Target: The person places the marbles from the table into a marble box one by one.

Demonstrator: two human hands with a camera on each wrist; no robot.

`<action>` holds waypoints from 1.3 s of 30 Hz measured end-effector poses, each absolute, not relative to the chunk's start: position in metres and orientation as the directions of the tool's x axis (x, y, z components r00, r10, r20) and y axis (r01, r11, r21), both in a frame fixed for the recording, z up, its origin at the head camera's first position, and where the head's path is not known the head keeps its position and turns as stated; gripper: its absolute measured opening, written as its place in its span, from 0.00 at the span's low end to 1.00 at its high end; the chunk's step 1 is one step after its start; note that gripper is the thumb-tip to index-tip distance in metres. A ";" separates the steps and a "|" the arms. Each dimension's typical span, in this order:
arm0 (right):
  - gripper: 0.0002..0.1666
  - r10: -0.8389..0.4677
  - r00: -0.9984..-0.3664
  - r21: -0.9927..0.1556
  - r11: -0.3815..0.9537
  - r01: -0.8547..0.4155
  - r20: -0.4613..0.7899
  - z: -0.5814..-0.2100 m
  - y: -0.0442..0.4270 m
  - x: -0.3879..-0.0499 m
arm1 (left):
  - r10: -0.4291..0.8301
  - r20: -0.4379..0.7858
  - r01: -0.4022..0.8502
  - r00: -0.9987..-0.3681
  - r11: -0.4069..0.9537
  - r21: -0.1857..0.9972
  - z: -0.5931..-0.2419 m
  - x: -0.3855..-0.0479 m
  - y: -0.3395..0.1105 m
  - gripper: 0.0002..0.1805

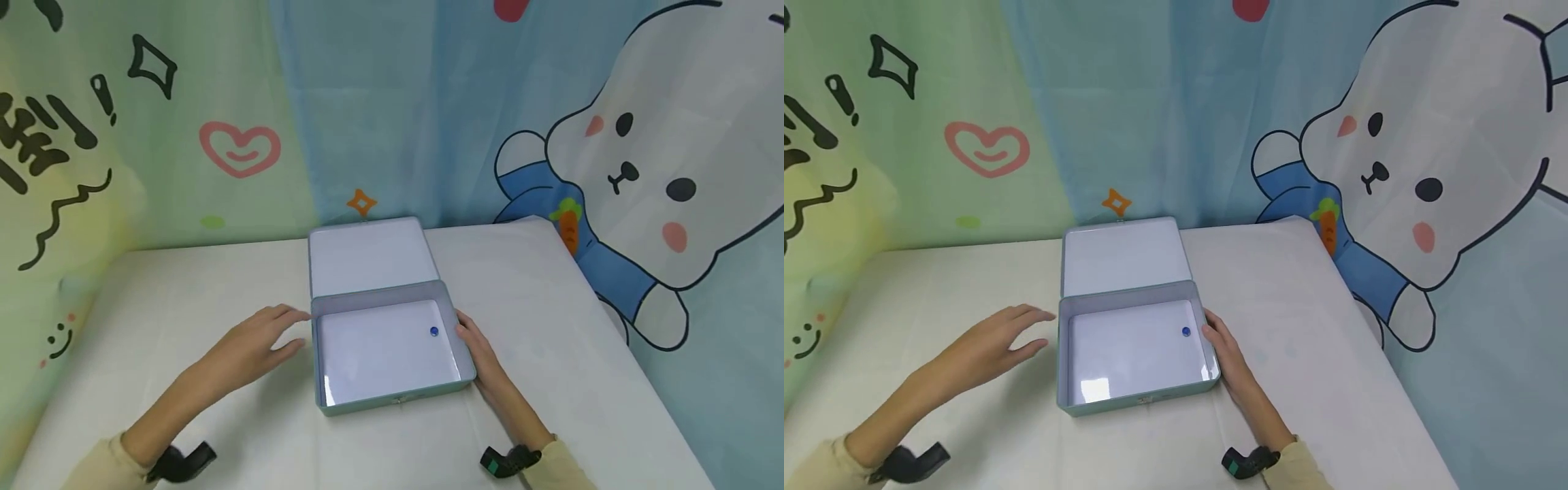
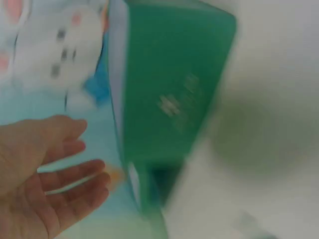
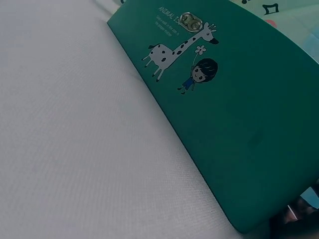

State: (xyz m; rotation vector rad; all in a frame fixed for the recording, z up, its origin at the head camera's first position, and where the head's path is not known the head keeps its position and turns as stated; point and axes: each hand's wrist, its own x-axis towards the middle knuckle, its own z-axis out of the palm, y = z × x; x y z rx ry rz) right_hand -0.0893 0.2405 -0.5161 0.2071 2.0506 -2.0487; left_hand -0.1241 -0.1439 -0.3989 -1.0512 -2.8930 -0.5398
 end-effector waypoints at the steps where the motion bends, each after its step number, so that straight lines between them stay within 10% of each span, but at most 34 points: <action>1: 0.35 -0.061 -0.963 -0.965 0.008 0.263 -0.263 -0.516 0.241 -0.088 | 0.584 0.143 0.595 -0.799 0.735 0.327 -0.407 -0.118 -0.159 0.21; 11: 0.35 -0.033 -0.961 -0.961 0.030 0.275 -0.276 -0.515 0.250 -0.086 | 0.182 0.083 0.200 -0.980 0.885 0.421 -0.456 -0.074 -0.239 0.20; 39: 0.37 -0.066 -0.966 -0.969 0.011 0.248 -0.249 -0.523 0.239 -0.088 | 0.055 0.002 0.051 -0.999 0.918 0.393 -0.482 -0.067 -0.255 0.12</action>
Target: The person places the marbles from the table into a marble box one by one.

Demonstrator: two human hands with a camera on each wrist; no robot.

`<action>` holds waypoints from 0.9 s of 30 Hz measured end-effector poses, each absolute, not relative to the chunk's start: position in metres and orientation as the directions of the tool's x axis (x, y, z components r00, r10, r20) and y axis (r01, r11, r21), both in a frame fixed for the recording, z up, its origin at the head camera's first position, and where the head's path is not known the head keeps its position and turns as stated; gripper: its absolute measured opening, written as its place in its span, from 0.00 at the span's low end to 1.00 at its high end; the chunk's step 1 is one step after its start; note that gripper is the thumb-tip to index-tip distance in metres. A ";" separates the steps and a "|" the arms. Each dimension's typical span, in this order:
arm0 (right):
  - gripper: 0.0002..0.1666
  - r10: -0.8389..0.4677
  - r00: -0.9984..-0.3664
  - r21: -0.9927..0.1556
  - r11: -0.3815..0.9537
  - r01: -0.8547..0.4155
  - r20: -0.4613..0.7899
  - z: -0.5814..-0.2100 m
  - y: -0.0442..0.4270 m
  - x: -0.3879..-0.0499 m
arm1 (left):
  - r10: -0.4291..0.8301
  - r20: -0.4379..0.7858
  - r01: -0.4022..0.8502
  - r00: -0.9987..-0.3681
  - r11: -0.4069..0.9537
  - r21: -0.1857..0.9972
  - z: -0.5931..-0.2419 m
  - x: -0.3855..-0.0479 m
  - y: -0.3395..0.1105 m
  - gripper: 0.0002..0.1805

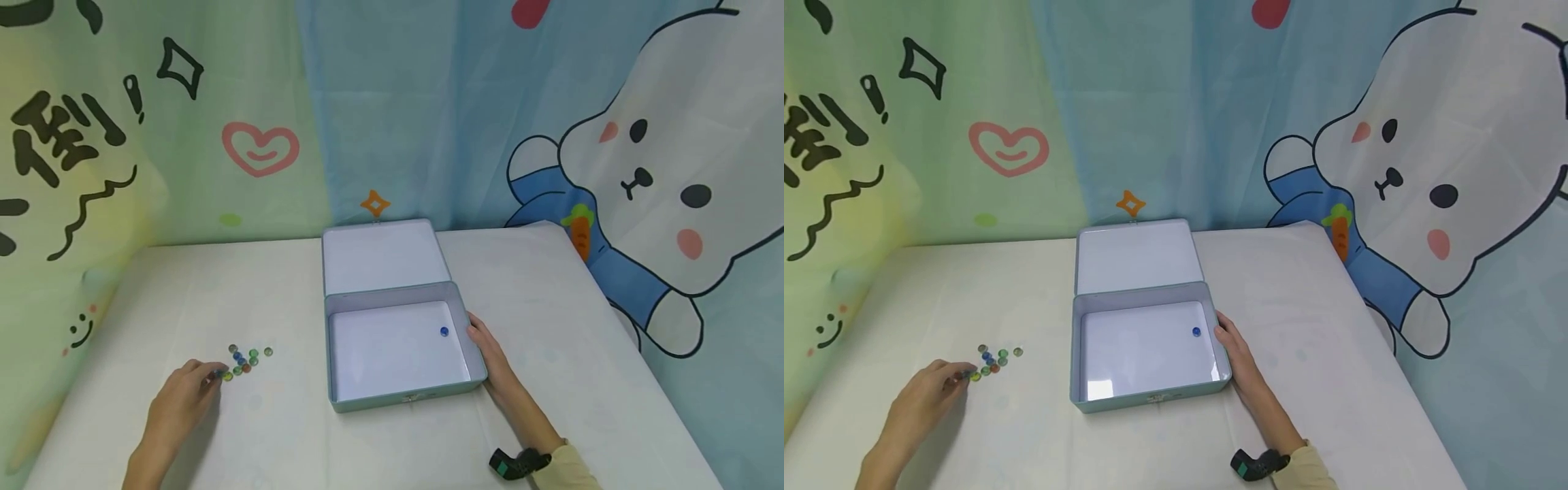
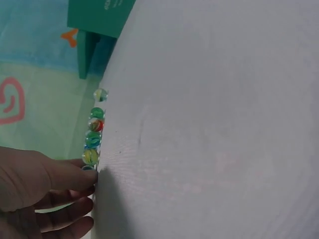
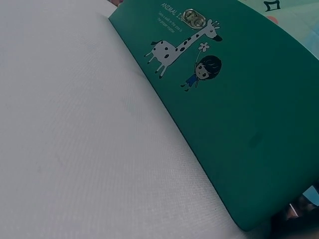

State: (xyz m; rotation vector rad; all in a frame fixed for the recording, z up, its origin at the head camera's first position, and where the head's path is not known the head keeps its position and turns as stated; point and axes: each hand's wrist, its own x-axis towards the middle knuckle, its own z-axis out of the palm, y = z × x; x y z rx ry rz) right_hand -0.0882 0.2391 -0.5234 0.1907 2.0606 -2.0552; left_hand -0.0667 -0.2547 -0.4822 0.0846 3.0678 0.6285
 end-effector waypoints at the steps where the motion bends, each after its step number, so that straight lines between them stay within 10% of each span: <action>1: 0.37 -0.068 -0.967 -0.969 0.010 0.247 -0.247 -0.524 0.239 -0.088 | 0.055 0.000 0.050 -0.998 0.917 0.396 -0.483 -0.067 -0.255 0.12; 27: 0.36 -0.071 -0.968 -0.970 -0.020 0.241 -0.239 -0.524 0.239 -0.089 | 0.003 -0.021 -0.005 -1.000 0.919 0.394 -0.487 -0.066 -0.255 0.11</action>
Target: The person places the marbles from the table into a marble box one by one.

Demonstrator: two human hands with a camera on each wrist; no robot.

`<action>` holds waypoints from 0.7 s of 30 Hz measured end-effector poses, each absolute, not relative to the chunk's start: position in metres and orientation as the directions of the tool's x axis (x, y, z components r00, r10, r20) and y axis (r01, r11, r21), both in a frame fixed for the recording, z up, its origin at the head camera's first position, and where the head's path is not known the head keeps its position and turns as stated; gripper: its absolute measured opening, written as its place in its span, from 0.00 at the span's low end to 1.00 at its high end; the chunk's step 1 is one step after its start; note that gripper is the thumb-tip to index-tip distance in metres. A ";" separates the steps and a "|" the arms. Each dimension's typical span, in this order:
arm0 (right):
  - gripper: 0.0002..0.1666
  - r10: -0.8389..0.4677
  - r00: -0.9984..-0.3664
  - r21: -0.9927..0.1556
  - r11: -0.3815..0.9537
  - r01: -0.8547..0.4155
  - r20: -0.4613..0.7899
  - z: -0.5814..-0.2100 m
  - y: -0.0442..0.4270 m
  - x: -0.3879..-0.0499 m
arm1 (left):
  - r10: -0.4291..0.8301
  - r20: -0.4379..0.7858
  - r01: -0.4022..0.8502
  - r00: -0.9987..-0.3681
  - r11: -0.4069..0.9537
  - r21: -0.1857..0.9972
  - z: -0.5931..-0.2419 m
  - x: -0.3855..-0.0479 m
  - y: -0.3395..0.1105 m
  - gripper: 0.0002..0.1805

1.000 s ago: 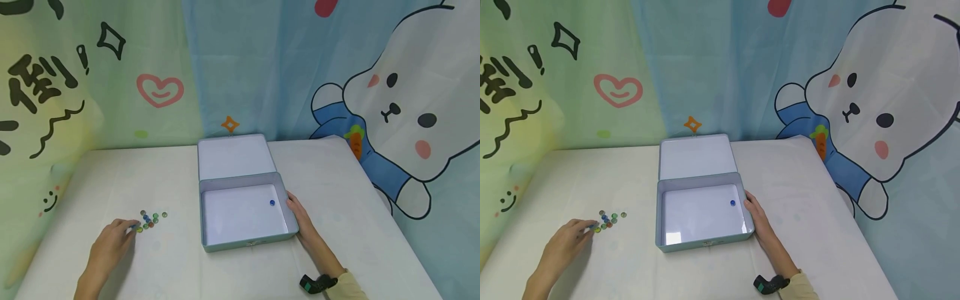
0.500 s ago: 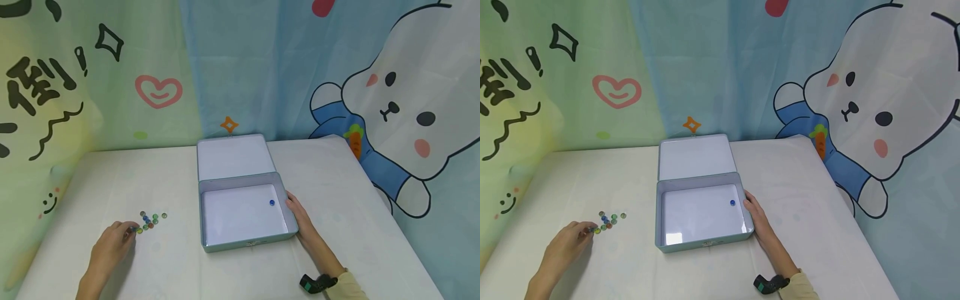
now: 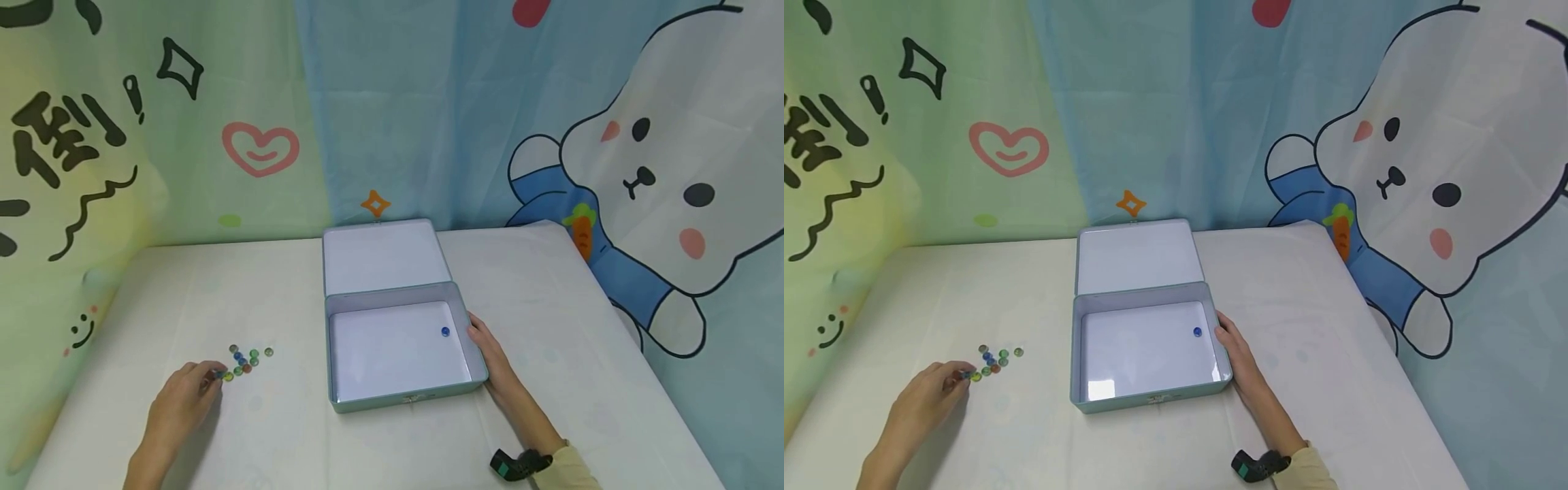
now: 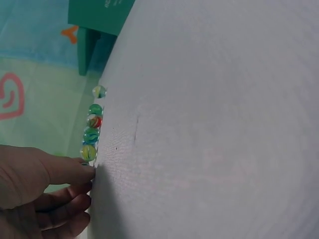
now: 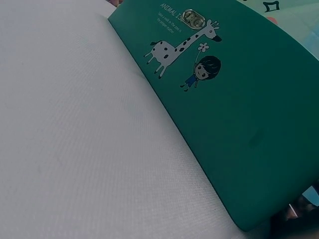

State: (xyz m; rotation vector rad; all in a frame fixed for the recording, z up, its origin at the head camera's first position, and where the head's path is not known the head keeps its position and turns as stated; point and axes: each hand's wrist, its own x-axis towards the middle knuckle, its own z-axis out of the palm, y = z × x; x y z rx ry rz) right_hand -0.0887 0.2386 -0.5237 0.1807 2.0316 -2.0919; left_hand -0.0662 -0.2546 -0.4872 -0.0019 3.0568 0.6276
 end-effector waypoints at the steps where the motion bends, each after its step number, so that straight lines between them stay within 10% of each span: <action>1: 0.36 -0.072 -0.968 -0.970 -0.018 0.242 -0.240 -0.524 0.239 -0.089 | 0.005 -0.023 -0.005 -1.000 0.916 0.400 -0.487 -0.066 -0.255 0.11; 14: 0.35 -0.073 -0.968 -0.970 -0.014 0.241 -0.239 -0.524 0.239 -0.089 | 0.006 -0.008 0.001 -1.000 0.880 0.475 -0.484 -0.068 -0.259 0.13; 21: 0.36 -0.070 -0.967 -0.969 -0.004 0.245 -0.244 -0.524 0.239 -0.089 | 0.086 0.284 0.241 -0.955 0.785 0.571 -0.480 -0.070 -0.253 0.15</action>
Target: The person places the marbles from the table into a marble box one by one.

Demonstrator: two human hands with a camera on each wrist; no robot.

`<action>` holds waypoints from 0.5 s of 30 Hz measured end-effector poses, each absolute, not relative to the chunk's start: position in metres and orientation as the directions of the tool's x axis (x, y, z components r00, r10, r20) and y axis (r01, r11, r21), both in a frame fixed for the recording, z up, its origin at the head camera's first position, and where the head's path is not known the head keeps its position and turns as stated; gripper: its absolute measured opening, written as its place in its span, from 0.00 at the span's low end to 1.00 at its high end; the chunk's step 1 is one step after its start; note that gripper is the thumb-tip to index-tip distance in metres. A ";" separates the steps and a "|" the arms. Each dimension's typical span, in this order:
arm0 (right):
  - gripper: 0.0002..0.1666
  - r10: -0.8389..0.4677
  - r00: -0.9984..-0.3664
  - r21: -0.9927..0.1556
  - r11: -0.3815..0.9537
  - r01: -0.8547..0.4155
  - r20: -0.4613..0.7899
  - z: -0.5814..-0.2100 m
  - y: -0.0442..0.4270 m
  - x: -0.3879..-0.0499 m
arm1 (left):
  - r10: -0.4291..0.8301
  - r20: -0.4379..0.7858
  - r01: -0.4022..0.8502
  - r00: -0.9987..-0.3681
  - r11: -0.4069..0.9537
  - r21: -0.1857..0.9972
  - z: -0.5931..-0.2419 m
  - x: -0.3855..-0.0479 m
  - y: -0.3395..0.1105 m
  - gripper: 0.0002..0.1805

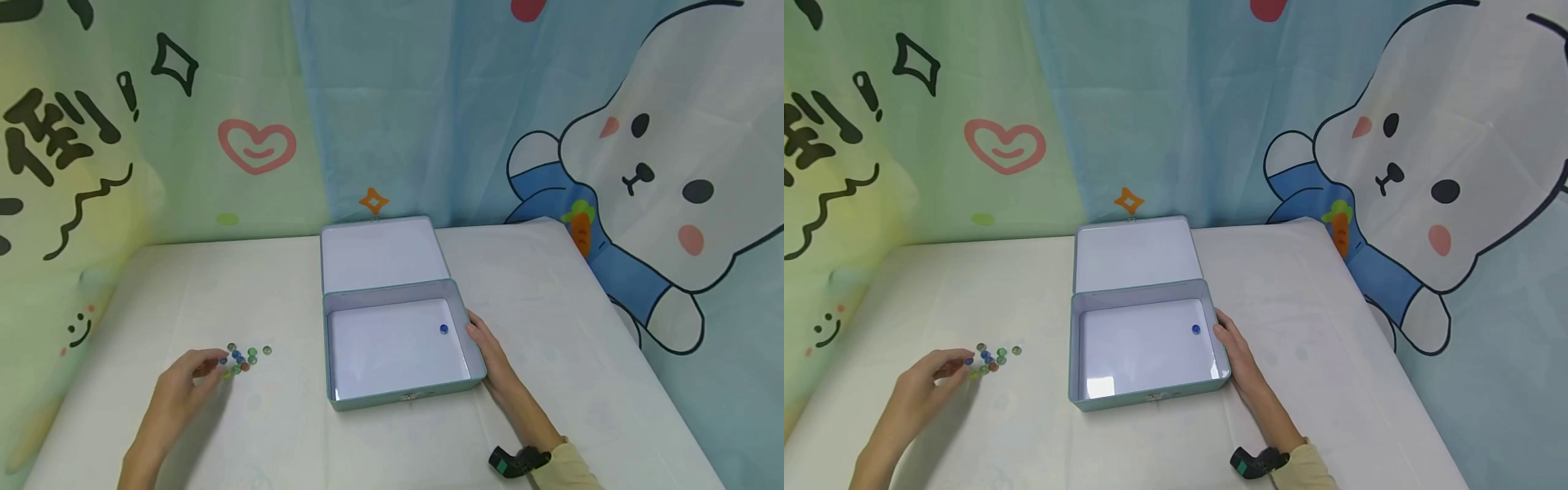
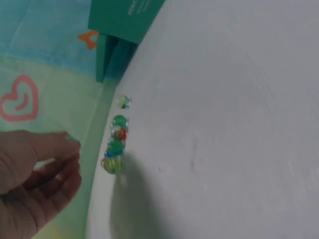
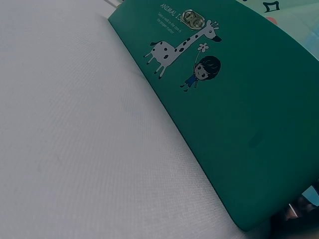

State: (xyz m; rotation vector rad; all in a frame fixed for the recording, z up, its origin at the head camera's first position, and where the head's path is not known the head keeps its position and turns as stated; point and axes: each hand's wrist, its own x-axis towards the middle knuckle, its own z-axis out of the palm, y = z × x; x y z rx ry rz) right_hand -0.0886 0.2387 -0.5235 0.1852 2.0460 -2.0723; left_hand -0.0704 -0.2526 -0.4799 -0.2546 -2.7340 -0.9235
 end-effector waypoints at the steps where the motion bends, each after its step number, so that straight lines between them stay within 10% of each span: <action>1: 0.36 -0.068 -0.967 -0.970 -0.005 0.245 -0.244 -0.523 0.239 -0.088 | 0.095 0.313 0.274 -0.945 0.754 0.597 -0.479 -0.072 -0.250 0.16; 15: 0.36 -0.063 -0.963 -0.964 -0.022 0.265 -0.263 -0.518 0.238 -0.087 | 0.262 0.241 0.334 -0.935 0.413 0.847 -0.448 -0.094 -0.208 0.12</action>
